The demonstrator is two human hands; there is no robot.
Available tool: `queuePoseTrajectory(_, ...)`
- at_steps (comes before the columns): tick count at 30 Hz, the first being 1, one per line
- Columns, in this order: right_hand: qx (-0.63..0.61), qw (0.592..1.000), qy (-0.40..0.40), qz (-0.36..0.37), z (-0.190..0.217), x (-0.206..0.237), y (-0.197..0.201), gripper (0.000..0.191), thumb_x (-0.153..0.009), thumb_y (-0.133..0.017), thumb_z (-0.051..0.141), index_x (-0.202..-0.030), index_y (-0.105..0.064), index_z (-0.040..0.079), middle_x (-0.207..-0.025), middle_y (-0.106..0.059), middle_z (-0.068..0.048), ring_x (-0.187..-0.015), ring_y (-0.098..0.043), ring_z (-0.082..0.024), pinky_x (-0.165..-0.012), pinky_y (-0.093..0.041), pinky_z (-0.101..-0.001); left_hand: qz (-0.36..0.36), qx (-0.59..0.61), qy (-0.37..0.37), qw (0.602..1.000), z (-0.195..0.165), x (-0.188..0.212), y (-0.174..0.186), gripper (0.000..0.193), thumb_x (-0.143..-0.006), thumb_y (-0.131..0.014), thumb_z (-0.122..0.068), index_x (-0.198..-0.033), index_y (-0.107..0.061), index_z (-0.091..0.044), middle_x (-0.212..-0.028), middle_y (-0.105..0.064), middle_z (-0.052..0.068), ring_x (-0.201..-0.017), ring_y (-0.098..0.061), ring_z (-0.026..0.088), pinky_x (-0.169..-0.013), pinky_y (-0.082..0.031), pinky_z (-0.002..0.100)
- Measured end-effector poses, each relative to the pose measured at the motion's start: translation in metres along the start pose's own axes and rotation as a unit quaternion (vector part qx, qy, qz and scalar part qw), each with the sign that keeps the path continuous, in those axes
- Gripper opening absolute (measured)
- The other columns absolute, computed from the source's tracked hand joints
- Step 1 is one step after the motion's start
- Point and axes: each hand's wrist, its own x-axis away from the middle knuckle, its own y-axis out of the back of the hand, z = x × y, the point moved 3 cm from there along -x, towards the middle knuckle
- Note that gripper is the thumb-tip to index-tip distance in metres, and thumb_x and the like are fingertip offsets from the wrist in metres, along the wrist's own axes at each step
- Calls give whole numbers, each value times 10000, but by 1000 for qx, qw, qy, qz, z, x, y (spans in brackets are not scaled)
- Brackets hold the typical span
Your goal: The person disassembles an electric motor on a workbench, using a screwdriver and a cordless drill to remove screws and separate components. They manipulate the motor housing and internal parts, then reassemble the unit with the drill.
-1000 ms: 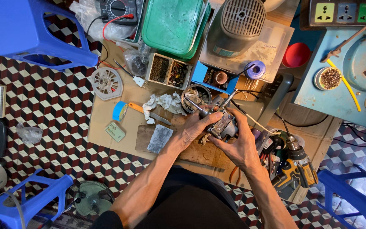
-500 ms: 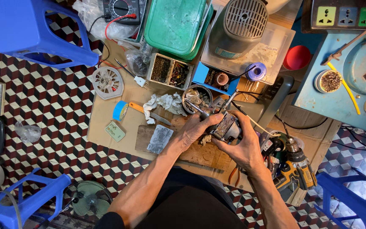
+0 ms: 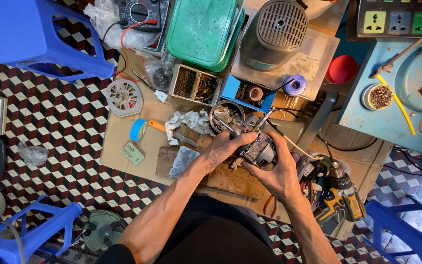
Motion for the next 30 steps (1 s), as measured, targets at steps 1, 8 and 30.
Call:
queuePoseTrajectory(1,2,1000,5,-2,1,0,0,926,-683,-918,226,-1443,-428,25,-1336,-583,-165,-1222,-636,-278,-1022,-556,-405,0,3,7,1000,1,-1,0,709,-736,-711,-648,-1153,-707,-75,-970,-743,56,-892,-704,175,-789,-581,326)
queuePoseTrajectory(8,18,996,82,-1,9,-3,3,914,-690,-929,206,-1442,-442,20,-1358,-577,-176,-1247,-622,-282,-1044,-536,-407,21,19,-19,999,-1,2,3,719,-757,-729,-631,-1210,-698,-73,-1048,-745,50,-961,-684,178,-822,-564,339)
queuePoseTrajectory(30,-58,998,-15,3,5,5,0,918,-676,-921,217,-1445,-451,41,-1337,-595,-141,-1230,-630,-243,-1033,-550,-378,22,-18,-54,998,7,8,1,916,-701,-756,-710,-1358,-578,-97,-1240,-690,54,-1181,-633,181,-1013,-496,349)
